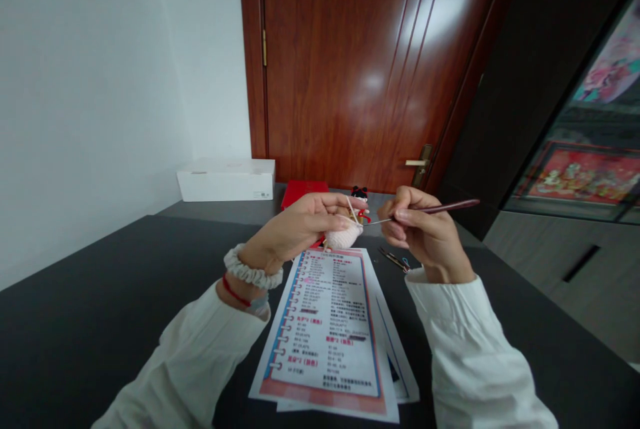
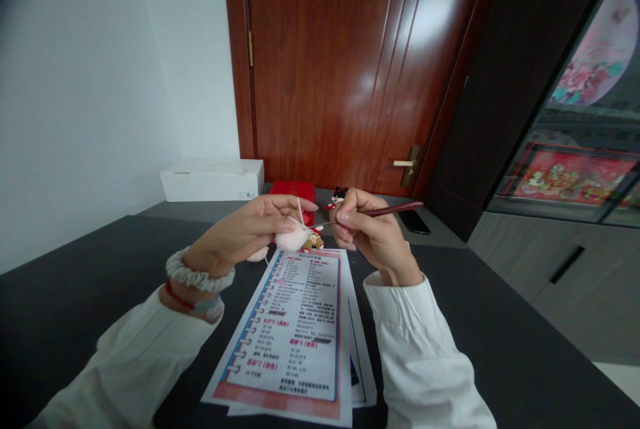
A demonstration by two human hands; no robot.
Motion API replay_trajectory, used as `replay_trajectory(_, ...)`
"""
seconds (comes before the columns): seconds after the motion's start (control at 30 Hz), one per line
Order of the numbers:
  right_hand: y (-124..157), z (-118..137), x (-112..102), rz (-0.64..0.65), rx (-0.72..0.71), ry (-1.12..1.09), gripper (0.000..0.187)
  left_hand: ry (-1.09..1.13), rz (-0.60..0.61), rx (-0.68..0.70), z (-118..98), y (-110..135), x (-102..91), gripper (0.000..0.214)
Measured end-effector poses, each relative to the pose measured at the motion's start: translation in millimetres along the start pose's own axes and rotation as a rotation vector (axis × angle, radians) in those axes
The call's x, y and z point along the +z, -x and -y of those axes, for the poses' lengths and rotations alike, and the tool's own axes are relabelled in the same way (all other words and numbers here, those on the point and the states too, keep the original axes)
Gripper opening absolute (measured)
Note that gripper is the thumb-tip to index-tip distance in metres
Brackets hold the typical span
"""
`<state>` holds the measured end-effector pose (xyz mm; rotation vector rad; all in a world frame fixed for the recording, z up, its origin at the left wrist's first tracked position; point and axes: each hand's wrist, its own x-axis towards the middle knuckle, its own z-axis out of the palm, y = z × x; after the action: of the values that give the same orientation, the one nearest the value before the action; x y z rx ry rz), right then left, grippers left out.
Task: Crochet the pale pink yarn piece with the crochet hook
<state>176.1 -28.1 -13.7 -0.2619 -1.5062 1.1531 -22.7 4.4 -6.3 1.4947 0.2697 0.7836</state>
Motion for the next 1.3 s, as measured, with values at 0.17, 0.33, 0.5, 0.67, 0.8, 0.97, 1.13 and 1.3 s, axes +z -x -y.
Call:
replay_trajectory(0.17, -3.3, -2.4, 2.7, -0.036, -0.008, -0.007, 0.019, -0.215, -0.153, 0.158, -2.3, -0.2, 7.2, 0.032)
replay_trajectory(0.33, -2.0, -3.4, 0.2, -0.074, -0.142, 0.250, 0.014, -0.310, -0.225, 0.233, -2.3, -4.7, 9.7, 0.036)
replay_trajectory(0.5, 0.6, 0.9, 2.9, -0.105, -0.170, 0.488, 0.015, -0.394, -0.287, 0.268, -2.6, -6.3, 12.0, 0.036)
replay_trajectory(0.67, 2.2, 4.4, 10.1, -0.144, -0.199, 0.732, 0.015, -0.467, -0.351, 0.296, -0.7, -9.8, 12.5, 0.033)
replay_trajectory(0.8, 1.4, 4.1, 18.2, -0.162, -0.284, 0.930, 0.015, -0.548, -0.391, 0.367, 3.2, -14.4, 11.3, 0.031)
replay_trajectory(0.97, -3.1, -2.0, 24.5, -0.137, -0.323, 1.064, 0.013, -0.626, -0.411, 0.396, 6.3, -14.9, 18.1, 0.034)
replay_trajectory(1.13, -8.3, -13.1, 17.9, -0.052, -0.503, 1.126, 0.011, -0.465, -0.399, 0.364, 1.0, -13.2, 23.9, 0.037)
replay_trajectory(1.3, -9.5, -20.1, 7.1, 0.051, -0.712, 1.187, 0.017, -0.008, -0.306, 0.195, -4.4, -14.2, 23.6, 0.037)
